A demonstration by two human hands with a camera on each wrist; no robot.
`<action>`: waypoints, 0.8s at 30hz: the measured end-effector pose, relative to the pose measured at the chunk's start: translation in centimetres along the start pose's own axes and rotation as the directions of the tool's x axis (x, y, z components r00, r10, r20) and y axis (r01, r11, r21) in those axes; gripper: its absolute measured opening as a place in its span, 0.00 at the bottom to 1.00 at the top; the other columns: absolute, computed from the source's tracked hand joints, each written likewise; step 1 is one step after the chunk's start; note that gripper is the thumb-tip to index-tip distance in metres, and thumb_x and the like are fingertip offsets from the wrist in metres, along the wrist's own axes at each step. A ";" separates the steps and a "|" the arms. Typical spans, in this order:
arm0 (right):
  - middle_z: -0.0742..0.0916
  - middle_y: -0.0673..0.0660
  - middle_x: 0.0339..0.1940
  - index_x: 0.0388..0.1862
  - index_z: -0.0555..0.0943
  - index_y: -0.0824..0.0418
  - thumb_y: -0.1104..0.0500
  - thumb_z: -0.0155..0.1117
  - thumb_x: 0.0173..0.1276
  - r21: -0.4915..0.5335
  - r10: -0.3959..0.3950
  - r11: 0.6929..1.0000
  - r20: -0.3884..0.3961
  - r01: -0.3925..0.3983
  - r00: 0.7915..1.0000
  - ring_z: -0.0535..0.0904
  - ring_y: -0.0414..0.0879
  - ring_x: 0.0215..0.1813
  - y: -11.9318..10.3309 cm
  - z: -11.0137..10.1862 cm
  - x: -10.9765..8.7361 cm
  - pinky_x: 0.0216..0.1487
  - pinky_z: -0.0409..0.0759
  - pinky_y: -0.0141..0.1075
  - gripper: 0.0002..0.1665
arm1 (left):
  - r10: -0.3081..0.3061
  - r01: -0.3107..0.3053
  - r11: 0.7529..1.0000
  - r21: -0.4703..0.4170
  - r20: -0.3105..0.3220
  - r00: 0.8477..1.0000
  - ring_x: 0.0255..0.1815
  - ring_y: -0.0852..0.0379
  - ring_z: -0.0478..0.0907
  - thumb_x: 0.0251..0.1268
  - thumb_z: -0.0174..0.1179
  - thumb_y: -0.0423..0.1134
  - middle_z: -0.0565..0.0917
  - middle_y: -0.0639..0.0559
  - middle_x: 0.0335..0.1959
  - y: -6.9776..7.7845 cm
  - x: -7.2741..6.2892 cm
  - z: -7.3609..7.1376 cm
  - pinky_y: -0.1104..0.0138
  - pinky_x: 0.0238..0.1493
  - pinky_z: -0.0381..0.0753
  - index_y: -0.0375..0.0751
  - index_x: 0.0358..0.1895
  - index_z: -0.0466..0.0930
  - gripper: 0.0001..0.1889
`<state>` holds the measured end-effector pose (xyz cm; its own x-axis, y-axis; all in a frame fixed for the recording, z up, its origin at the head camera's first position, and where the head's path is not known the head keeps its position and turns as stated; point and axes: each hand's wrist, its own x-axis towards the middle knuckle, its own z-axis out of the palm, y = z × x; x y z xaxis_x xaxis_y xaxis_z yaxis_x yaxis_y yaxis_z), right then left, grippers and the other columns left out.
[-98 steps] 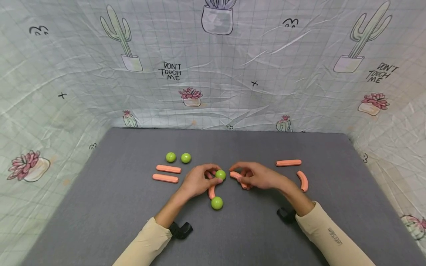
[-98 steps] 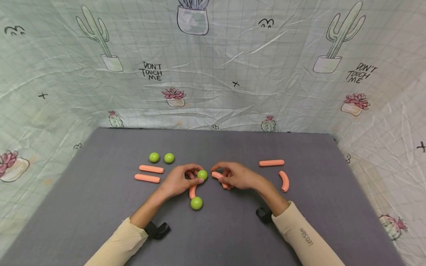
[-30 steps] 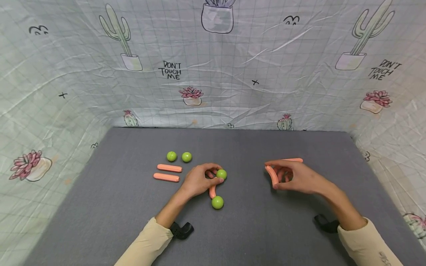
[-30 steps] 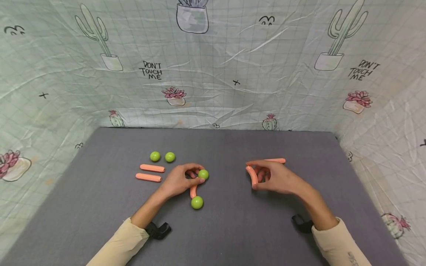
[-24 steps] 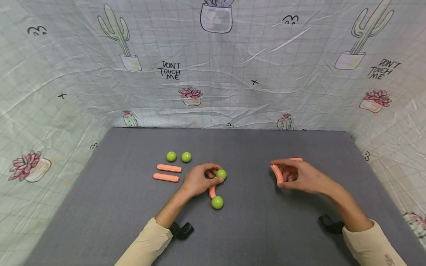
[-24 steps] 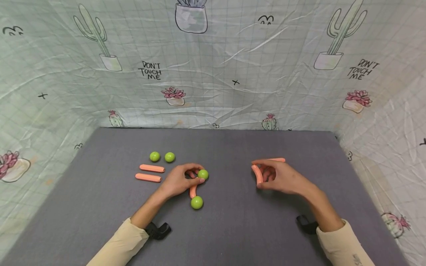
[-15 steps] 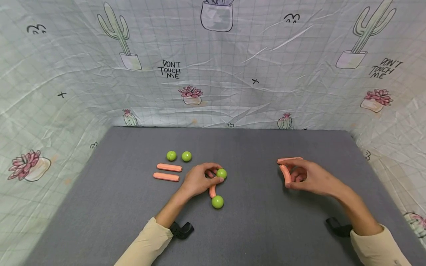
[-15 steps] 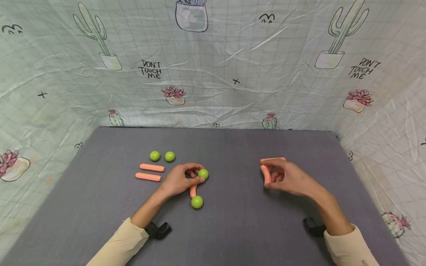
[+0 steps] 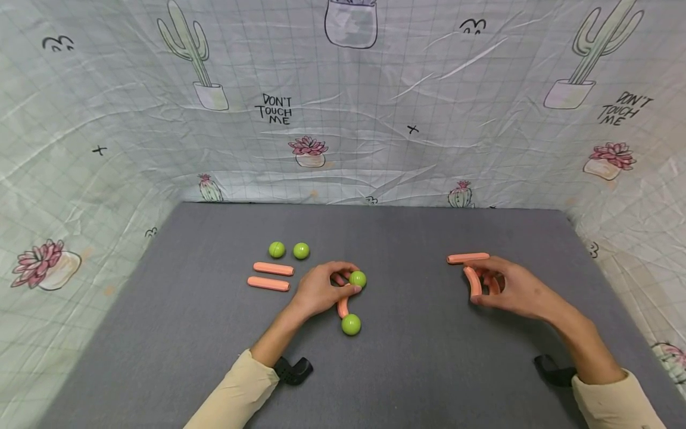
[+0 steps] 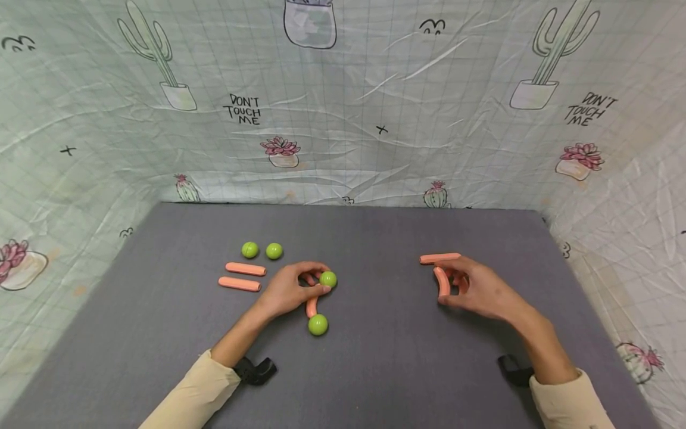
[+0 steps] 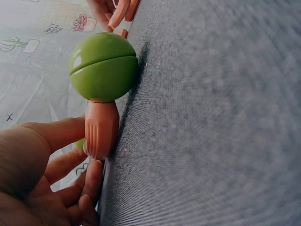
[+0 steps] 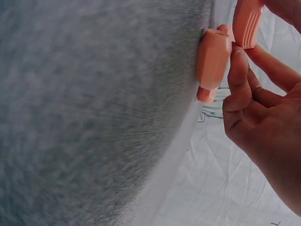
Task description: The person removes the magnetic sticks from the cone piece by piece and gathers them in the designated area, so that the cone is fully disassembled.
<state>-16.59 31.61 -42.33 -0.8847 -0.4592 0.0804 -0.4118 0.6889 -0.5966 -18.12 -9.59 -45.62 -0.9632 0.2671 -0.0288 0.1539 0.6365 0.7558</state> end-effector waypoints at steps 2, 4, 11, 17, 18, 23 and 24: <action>0.84 0.54 0.47 0.67 0.80 0.63 0.57 0.82 0.61 -0.039 0.015 0.999 -0.003 -0.015 1.000 0.75 0.40 0.38 0.2 0.0 -0.1 0.35 0.73 0.33 0.36 | 0.003 -0.003 1.000 0.002 -0.001 1.000 0.39 0.64 0.81 0.62 0.76 0.47 0.88 0.57 0.38 0.0 0.0 0.0 0.64 0.42 0.76 0.58 0.54 0.89 0.17; 0.85 0.55 0.49 0.68 0.79 0.63 0.57 0.82 0.60 -0.063 0.030 0.998 -0.004 -0.031 1.000 0.75 0.40 0.40 0.3 0.1 -0.1 0.37 0.74 0.33 0.38 | 0.005 -0.005 1.000 0.002 -0.003 1.000 0.39 0.64 0.81 0.62 0.76 0.47 0.88 0.57 0.38 0.0 0.0 0.0 0.64 0.42 0.76 0.58 0.54 0.89 0.17; 0.85 0.65 0.58 0.69 0.78 0.65 0.53 0.84 0.58 -0.140 0.090 0.986 0.002 -0.089 0.996 0.77 0.48 0.46 0.2 0.2 0.2 0.40 0.74 0.36 0.42 | 0.006 -0.006 1.000 0.001 -0.006 1.000 0.39 0.64 0.81 0.62 0.76 0.47 0.88 0.58 0.38 -0.1 0.0 0.1 0.64 0.42 0.76 0.58 0.54 0.89 0.17; 0.83 0.67 0.62 0.69 0.78 0.65 0.53 0.84 0.58 -0.145 0.102 0.984 0.004 -0.100 0.995 0.78 0.52 0.49 0.2 0.3 0.3 0.41 0.75 0.38 0.42 | 0.009 -0.009 1.000 0.004 -0.008 1.000 0.39 0.64 0.81 0.62 0.76 0.47 0.88 0.57 0.38 -0.1 0.0 0.2 0.65 0.42 0.76 0.57 0.54 0.89 0.17; 0.83 0.67 0.62 0.69 0.79 0.65 0.53 0.84 0.58 -0.146 0.103 0.984 0.005 -0.101 0.995 0.77 0.51 0.48 0.2 0.4 0.3 0.41 0.75 0.37 0.42 | 0.010 -0.009 1.000 0.004 -0.008 1.000 0.39 0.64 0.81 0.62 0.76 0.47 0.88 0.57 0.38 -0.1 0.0 0.2 0.65 0.42 0.76 0.57 0.54 0.88 0.17; 0.84 0.63 0.54 0.68 0.79 0.66 0.54 0.83 0.58 -0.140 0.117 0.984 0.016 -0.114 0.993 0.74 0.46 0.42 0.3 0.5 0.5 0.38 0.71 0.34 0.41 | 0.012 -0.012 1.000 0.007 -0.008 1.000 0.40 0.64 0.81 0.62 0.75 0.47 0.88 0.57 0.39 -0.1 0.0 0.2 0.65 0.43 0.76 0.57 0.54 0.88 0.17; 0.83 0.62 0.53 0.68 0.79 0.66 0.54 0.83 0.58 -0.141 0.118 0.983 0.017 -0.115 0.993 0.73 0.45 0.41 0.3 0.6 0.5 0.37 0.70 0.33 0.41 | 0.012 -0.012 1.000 0.007 -0.009 1.000 0.40 0.64 0.81 0.62 0.75 0.47 0.88 0.57 0.39 -0.2 0.0 0.2 0.65 0.43 0.76 0.57 0.54 0.88 0.17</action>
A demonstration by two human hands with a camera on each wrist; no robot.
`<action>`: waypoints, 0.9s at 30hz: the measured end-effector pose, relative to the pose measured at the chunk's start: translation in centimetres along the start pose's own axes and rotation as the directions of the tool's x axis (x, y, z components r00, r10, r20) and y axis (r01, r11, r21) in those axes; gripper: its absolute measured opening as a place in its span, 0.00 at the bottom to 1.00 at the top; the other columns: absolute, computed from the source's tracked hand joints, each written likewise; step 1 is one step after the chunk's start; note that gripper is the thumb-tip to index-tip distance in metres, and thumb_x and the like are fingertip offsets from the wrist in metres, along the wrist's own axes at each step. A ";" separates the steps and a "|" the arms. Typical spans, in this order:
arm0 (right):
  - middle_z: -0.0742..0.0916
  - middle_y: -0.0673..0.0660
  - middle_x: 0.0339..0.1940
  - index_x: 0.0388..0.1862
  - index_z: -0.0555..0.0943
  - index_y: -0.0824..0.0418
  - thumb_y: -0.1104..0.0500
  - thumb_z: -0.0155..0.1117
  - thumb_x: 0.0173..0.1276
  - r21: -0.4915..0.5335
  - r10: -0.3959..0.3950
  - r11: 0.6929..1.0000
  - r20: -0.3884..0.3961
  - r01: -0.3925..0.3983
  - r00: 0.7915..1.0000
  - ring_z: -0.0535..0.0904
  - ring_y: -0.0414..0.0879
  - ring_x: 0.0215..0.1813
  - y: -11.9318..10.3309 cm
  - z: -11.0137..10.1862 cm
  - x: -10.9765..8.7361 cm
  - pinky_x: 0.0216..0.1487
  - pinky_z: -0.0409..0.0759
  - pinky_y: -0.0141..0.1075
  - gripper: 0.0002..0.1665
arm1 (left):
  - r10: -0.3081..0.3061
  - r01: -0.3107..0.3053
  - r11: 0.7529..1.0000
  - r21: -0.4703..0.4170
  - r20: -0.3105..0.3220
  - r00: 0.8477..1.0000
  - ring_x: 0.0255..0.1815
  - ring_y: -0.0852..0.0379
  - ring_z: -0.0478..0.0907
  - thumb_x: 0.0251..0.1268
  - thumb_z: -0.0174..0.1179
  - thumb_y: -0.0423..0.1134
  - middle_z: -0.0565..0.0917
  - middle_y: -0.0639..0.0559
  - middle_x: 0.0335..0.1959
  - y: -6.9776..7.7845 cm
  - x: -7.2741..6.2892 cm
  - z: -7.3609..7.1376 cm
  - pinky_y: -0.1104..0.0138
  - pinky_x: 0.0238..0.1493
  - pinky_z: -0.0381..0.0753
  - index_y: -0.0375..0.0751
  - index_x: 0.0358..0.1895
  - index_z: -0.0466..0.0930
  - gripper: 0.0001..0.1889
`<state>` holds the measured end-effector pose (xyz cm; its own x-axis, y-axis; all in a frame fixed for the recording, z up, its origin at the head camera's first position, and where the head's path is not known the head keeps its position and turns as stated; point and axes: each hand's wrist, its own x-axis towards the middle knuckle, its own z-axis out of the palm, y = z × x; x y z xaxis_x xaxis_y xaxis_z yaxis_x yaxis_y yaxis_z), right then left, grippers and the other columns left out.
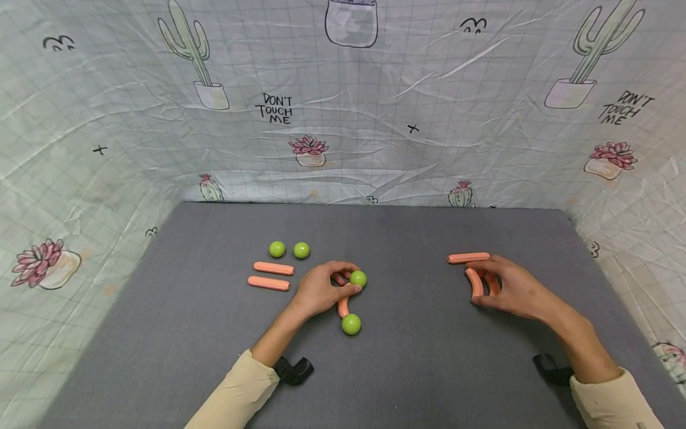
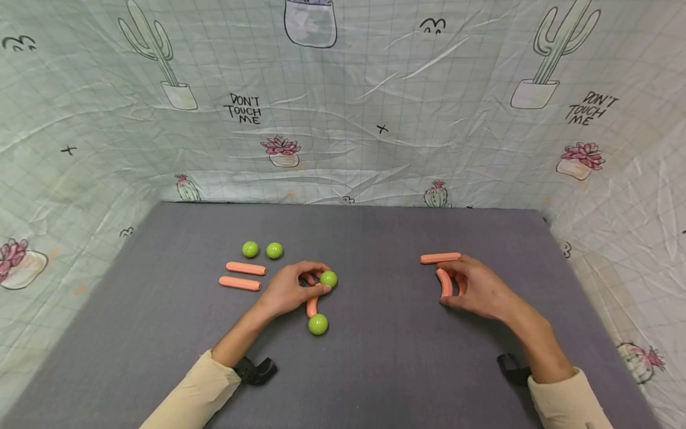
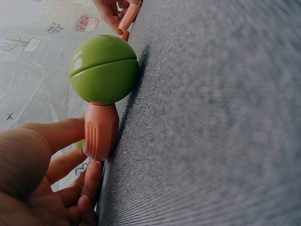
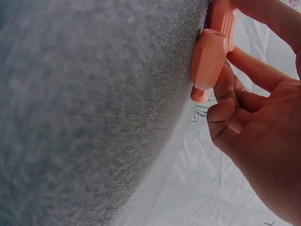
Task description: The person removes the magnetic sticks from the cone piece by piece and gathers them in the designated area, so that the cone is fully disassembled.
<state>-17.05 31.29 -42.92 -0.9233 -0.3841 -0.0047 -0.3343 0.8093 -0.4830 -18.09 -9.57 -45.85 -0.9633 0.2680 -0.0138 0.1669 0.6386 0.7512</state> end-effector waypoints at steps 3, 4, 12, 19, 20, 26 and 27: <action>0.81 0.60 0.47 0.67 0.79 0.66 0.54 0.83 0.58 0.008 0.002 1.000 0.007 -0.002 1.000 0.70 0.41 0.37 0.1 0.0 0.0 0.34 0.68 0.32 0.40 | 0.004 -0.004 1.000 0.001 -0.001 1.000 0.40 0.63 0.81 0.62 0.75 0.46 0.88 0.57 0.40 0.0 0.0 0.0 0.65 0.43 0.76 0.57 0.54 0.88 0.17; 0.80 0.59 0.45 0.67 0.80 0.66 0.55 0.83 0.58 0.012 -0.002 1.000 0.006 0.002 1.000 0.69 0.39 0.36 0.1 0.0 0.0 0.34 0.67 0.32 0.40 | 0.006 -0.006 1.000 0.001 -0.001 1.000 0.40 0.63 0.81 0.62 0.75 0.46 0.87 0.57 0.40 0.0 0.0 0.0 0.65 0.43 0.76 0.57 0.54 0.88 0.17; 0.75 0.56 0.41 0.65 0.81 0.69 0.54 0.85 0.56 0.043 -0.034 0.999 0.019 0.033 0.999 0.66 0.37 0.33 0.0 0.1 -0.1 0.33 0.68 0.32 0.40 | 0.027 -0.027 1.000 0.001 0.037 0.999 0.43 0.62 0.80 0.64 0.74 0.46 0.86 0.57 0.44 -0.1 -0.1 -0.1 0.64 0.46 0.75 0.57 0.57 0.87 0.18; 0.80 0.53 0.43 0.71 0.79 0.52 0.56 0.85 0.56 0.140 -0.087 0.986 -0.034 0.091 0.996 0.70 0.38 0.26 -0.4 -0.1 0.1 0.29 0.72 0.31 0.42 | 0.042 -0.039 0.998 -0.040 0.070 0.997 0.46 0.59 0.80 0.66 0.73 0.43 0.85 0.53 0.47 -0.1 -0.5 -0.4 0.64 0.48 0.75 0.51 0.63 0.83 0.23; 0.80 0.54 0.42 0.72 0.78 0.49 0.56 0.84 0.58 0.168 -0.093 0.981 -0.033 0.097 0.995 0.72 0.39 0.24 -0.5 -0.2 0.2 0.29 0.74 0.32 0.42 | 0.037 -0.034 0.998 -0.044 0.073 0.997 0.47 0.59 0.80 0.65 0.73 0.43 0.85 0.53 0.48 -0.1 -0.6 -0.4 0.64 0.49 0.75 0.51 0.64 0.82 0.24; 0.77 0.60 0.42 0.72 0.77 0.53 0.54 0.75 0.69 0.314 -0.011 0.949 0.071 -0.012 0.997 0.79 0.47 0.22 -1.0 -0.2 1.2 0.22 0.78 0.37 0.34 | 0.009 -0.007 1.000 -0.030 0.085 0.996 0.46 0.58 0.79 0.65 0.74 0.42 0.84 0.52 0.49 0.4 -1.4 -0.7 0.66 0.46 0.76 0.46 0.67 0.79 0.27; 0.78 0.61 0.43 0.72 0.77 0.54 0.53 0.74 0.70 0.325 0.002 0.945 0.084 -0.029 0.996 0.79 0.48 0.22 -1.1 -0.2 1.4 0.21 0.78 0.39 0.33 | 0.006 -0.004 1.000 -0.024 0.086 0.996 0.46 0.58 0.79 0.65 0.74 0.41 0.84 0.51 0.48 0.4 -1.5 -0.7 0.66 0.45 0.75 0.45 0.67 0.79 0.28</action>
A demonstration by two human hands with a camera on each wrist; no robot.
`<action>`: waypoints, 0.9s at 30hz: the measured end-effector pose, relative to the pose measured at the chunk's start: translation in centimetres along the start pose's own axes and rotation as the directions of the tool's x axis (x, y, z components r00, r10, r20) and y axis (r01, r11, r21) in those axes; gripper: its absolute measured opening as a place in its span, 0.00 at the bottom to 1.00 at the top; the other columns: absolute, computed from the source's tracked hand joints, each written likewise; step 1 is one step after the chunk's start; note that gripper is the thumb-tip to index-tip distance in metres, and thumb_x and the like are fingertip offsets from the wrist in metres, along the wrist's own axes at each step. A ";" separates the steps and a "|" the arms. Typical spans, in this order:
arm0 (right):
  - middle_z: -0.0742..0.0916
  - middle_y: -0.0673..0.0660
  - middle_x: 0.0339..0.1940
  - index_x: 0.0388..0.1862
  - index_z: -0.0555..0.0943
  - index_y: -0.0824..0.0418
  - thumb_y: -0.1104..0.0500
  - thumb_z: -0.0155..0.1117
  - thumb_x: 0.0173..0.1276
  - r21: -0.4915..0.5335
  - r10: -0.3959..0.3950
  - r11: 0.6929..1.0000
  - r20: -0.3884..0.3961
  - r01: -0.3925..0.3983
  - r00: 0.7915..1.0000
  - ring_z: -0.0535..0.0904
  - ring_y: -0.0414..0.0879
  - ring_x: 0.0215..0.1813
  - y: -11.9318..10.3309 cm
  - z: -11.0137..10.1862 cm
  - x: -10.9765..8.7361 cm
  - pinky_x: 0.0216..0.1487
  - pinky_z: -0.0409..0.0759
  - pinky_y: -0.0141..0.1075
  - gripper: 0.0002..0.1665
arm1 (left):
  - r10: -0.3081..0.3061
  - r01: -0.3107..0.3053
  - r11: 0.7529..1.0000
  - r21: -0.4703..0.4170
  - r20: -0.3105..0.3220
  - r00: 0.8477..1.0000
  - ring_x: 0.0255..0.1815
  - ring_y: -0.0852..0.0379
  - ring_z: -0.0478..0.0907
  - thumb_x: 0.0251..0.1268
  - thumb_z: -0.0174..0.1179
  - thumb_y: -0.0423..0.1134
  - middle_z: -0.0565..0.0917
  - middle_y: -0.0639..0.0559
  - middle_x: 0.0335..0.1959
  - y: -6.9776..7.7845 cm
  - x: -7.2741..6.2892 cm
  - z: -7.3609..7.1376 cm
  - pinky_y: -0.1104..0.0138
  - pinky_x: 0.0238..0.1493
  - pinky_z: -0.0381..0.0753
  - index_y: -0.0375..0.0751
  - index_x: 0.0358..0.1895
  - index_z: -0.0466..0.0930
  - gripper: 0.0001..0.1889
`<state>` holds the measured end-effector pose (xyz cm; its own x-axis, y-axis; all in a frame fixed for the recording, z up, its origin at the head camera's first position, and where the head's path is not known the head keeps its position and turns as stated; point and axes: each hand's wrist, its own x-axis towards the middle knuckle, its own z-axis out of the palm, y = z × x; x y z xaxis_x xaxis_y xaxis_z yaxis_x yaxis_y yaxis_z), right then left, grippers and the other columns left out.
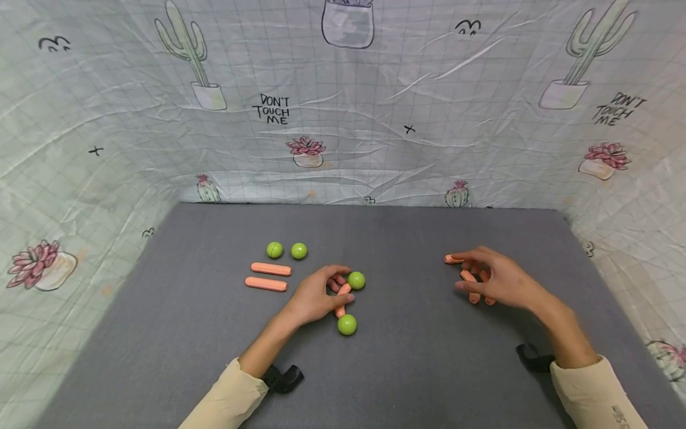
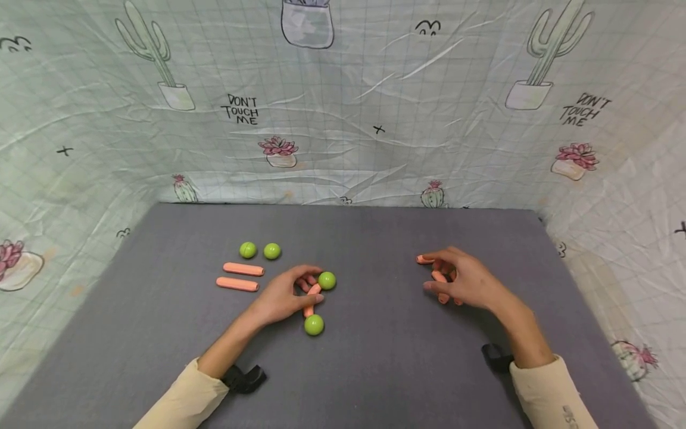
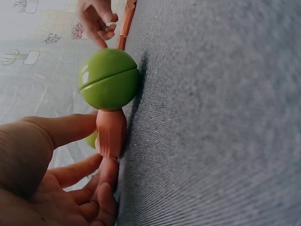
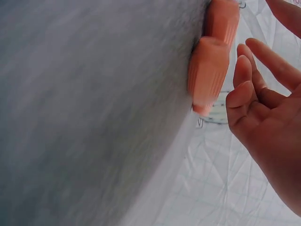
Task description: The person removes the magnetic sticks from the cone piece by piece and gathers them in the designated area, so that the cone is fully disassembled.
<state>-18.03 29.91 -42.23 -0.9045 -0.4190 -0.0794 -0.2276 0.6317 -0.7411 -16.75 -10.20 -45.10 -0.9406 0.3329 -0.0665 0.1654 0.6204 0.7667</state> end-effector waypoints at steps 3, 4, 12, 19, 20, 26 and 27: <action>0.80 0.61 0.47 0.71 0.77 0.57 0.50 0.72 0.72 0.008 0.039 0.999 0.011 -0.039 0.999 0.79 0.51 0.20 -0.7 0.2 0.8 0.17 0.77 0.42 0.31 | -0.004 0.004 1.000 0.017 0.000 1.000 0.43 0.58 0.79 0.65 0.74 0.40 0.83 0.50 0.47 0.1 -0.2 0.0 0.67 0.42 0.75 0.42 0.67 0.79 0.28; 0.80 0.61 0.49 0.70 0.77 0.57 0.50 0.71 0.73 0.008 0.047 0.999 0.017 -0.047 0.999 0.79 0.51 0.20 -0.9 0.4 1.1 0.16 0.77 0.43 0.30 | -0.006 0.006 1.000 0.027 0.000 1.000 0.41 0.59 0.78 0.64 0.74 0.40 0.83 0.49 0.47 0.1 -0.3 0.1 0.68 0.40 0.75 0.41 0.67 0.78 0.28; 0.84 0.58 0.51 0.67 0.80 0.57 0.53 0.70 0.74 -0.015 -0.036 0.999 0.031 0.037 0.999 0.80 0.44 0.29 -2.1 2.2 3.2 0.24 0.79 0.38 0.25 | -0.048 0.047 0.997 0.057 0.018 0.999 0.25 0.64 0.75 0.64 0.75 0.40 0.83 0.50 0.42 0.4 -1.1 0.0 0.70 0.26 0.73 0.38 0.68 0.76 0.31; 0.86 0.51 0.44 0.63 0.83 0.60 0.56 0.72 0.72 -0.033 -0.106 0.994 0.042 0.107 0.994 0.81 0.40 0.42 -3.1 3.6 4.7 0.44 0.81 0.34 0.23 | -0.013 0.012 1.000 0.027 0.032 0.999 0.25 0.64 0.77 0.64 0.74 0.39 0.85 0.50 0.41 0.6 -0.9 -0.3 0.70 0.26 0.74 0.38 0.65 0.79 0.27; 0.86 0.52 0.43 0.63 0.83 0.60 0.55 0.72 0.72 -0.030 -0.109 0.993 0.056 0.111 0.992 0.81 0.40 0.42 -3.2 3.8 4.9 0.44 0.80 0.33 0.23 | -0.015 0.014 1.000 0.022 0.033 0.999 0.24 0.64 0.77 0.64 0.74 0.39 0.86 0.50 0.41 0.6 -0.8 -0.3 0.70 0.26 0.74 0.38 0.64 0.79 0.26; 0.87 0.52 0.42 0.63 0.83 0.62 0.55 0.71 0.73 -0.010 -0.106 0.994 0.124 0.108 0.987 0.81 0.40 0.41 -4.4 5.0 5.7 0.44 0.79 0.32 0.23 | -0.019 0.018 0.999 0.027 0.011 1.000 0.28 0.64 0.78 0.64 0.74 0.38 0.87 0.53 0.41 0.4 -0.4 -0.2 0.71 0.28 0.75 0.39 0.63 0.81 0.25; 0.87 0.52 0.42 0.63 0.83 0.62 0.55 0.71 0.73 -0.010 -0.101 0.995 0.135 0.103 0.986 0.81 0.40 0.41 -4.5 5.2 5.8 0.44 0.79 0.32 0.23 | -0.017 0.016 1.000 0.026 0.005 1.000 0.28 0.64 0.78 0.64 0.74 0.38 0.87 0.52 0.41 0.3 -0.4 -0.2 0.71 0.29 0.75 0.39 0.63 0.81 0.25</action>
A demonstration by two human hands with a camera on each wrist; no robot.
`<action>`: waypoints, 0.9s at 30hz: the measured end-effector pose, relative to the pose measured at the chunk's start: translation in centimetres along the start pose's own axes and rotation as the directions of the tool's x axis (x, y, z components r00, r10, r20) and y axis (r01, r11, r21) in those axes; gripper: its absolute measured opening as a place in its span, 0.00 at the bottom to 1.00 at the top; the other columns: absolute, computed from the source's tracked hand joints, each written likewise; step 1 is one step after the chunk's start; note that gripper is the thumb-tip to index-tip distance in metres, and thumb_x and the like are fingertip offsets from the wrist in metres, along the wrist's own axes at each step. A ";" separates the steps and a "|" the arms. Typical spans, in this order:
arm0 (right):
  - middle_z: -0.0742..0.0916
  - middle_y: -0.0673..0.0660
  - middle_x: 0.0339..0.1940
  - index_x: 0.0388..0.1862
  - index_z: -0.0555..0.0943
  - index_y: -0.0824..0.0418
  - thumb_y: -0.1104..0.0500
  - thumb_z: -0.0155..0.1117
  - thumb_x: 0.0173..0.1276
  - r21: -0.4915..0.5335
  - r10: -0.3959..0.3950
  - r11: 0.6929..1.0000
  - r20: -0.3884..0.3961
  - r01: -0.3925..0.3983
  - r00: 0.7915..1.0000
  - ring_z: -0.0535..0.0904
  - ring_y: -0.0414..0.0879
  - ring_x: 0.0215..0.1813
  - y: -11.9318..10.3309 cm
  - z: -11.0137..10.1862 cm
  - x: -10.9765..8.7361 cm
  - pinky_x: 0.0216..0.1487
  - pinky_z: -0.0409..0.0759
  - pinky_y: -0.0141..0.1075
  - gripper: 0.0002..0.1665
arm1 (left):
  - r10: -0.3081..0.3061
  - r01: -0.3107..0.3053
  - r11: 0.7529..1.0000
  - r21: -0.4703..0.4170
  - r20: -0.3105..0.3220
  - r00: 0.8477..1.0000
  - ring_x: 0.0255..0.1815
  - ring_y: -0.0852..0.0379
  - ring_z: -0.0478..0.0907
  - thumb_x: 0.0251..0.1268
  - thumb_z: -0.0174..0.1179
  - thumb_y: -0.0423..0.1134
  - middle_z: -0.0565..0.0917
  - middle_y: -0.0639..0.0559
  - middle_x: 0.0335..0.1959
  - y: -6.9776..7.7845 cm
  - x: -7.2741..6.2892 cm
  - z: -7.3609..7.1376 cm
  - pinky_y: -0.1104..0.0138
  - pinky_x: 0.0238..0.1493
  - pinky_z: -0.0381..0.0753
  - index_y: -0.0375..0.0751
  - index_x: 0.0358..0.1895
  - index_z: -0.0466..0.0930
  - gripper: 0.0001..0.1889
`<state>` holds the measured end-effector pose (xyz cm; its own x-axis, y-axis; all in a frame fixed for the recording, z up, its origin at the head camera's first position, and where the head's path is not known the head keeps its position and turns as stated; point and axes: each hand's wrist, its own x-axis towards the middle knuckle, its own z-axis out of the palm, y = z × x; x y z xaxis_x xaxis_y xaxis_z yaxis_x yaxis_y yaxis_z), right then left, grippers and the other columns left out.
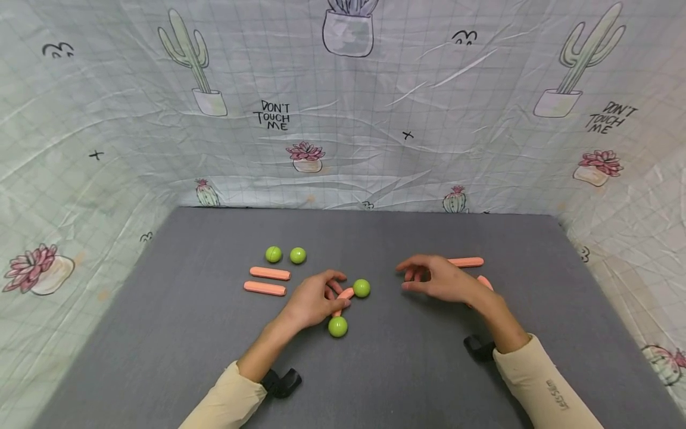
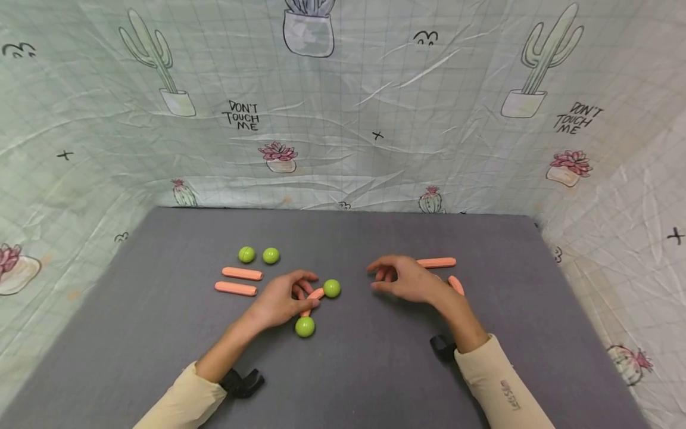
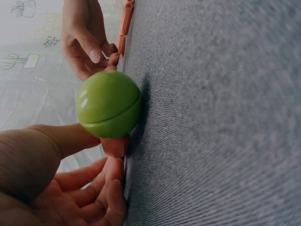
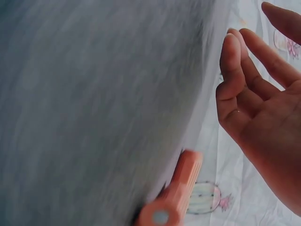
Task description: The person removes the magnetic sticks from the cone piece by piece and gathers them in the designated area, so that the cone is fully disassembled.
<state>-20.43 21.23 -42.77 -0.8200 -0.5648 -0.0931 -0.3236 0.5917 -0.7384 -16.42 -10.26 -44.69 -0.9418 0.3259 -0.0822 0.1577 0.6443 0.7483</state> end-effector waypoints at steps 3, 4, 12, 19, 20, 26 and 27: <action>0.87 0.52 0.41 0.62 0.83 0.62 0.55 0.71 0.73 -0.002 -0.016 1.000 0.027 0.016 1.000 0.81 0.39 0.41 -0.4 0.5 0.5 0.44 0.80 0.33 0.23 | 0.009 -0.009 1.000 -0.009 -0.021 1.000 0.32 0.64 0.80 0.63 0.74 0.38 0.88 0.52 0.40 -0.1 0.3 0.1 0.71 0.33 0.77 0.39 0.62 0.81 0.24; 0.87 0.52 0.41 0.62 0.83 0.62 0.55 0.71 0.73 -0.006 -0.022 1.000 0.037 0.022 0.999 0.81 0.39 0.41 -0.5 0.7 0.6 0.43 0.80 0.33 0.22 | 0.012 -0.012 1.000 -0.012 -0.029 1.000 0.33 0.64 0.81 0.63 0.74 0.37 0.88 0.52 0.40 -0.1 0.4 0.1 0.71 0.34 0.77 0.38 0.61 0.82 0.23; 0.87 0.53 0.41 0.62 0.83 0.63 0.54 0.71 0.73 -0.001 -0.046 0.999 0.134 0.047 0.990 0.81 0.39 0.39 -1.7 2.0 1.9 0.40 0.80 0.31 0.24 | 0.030 -0.031 0.999 -0.015 -0.065 0.997 0.37 0.63 0.83 0.65 0.74 0.37 0.89 0.53 0.39 -0.2 0.8 0.3 0.70 0.39 0.79 0.40 0.59 0.84 0.20; 0.87 0.54 0.42 0.61 0.83 0.63 0.53 0.72 0.72 0.016 -0.049 0.999 0.155 0.047 0.987 0.81 0.40 0.39 -2.5 2.8 2.5 0.40 0.80 0.32 0.24 | 0.034 -0.036 0.999 -0.021 -0.097 0.995 0.39 0.61 0.84 0.66 0.73 0.41 0.89 0.53 0.40 -0.1 0.8 0.6 0.69 0.41 0.80 0.42 0.57 0.85 0.18; 0.87 0.54 0.42 0.61 0.83 0.63 0.53 0.72 0.72 0.017 -0.052 0.999 0.156 0.050 0.986 0.81 0.40 0.39 -2.5 2.9 2.6 0.40 0.80 0.32 0.24 | 0.029 -0.032 0.999 -0.021 -0.101 0.994 0.39 0.61 0.84 0.67 0.73 0.42 0.89 0.54 0.40 -0.1 0.7 0.6 0.69 0.42 0.80 0.43 0.56 0.86 0.17; 0.87 0.53 0.40 0.61 0.83 0.61 0.52 0.72 0.72 -0.003 -0.055 0.998 0.140 0.056 0.989 0.81 0.39 0.38 -3.1 3.5 3.2 0.40 0.80 0.32 0.23 | 0.001 -0.005 1.000 -0.027 -0.117 0.993 0.39 0.60 0.82 0.67 0.72 0.43 0.88 0.54 0.41 0.1 0.3 0.9 0.67 0.42 0.79 0.44 0.54 0.87 0.15; 0.87 0.52 0.40 0.61 0.84 0.61 0.52 0.72 0.72 -0.009 -0.055 0.998 0.136 0.057 0.989 0.81 0.39 0.38 -3.2 3.6 3.3 0.41 0.80 0.32 0.23 | -0.002 -0.002 1.000 -0.028 -0.120 0.993 0.39 0.61 0.82 0.67 0.72 0.43 0.88 0.54 0.41 0.1 0.3 0.9 0.67 0.41 0.79 0.44 0.54 0.87 0.15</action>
<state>-20.40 15.34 -43.10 -0.7291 -0.6694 -0.1426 -0.3736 0.5638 -0.7366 -16.37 -9.48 -45.25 -0.9709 0.2395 -0.0038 0.1510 0.6241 0.7666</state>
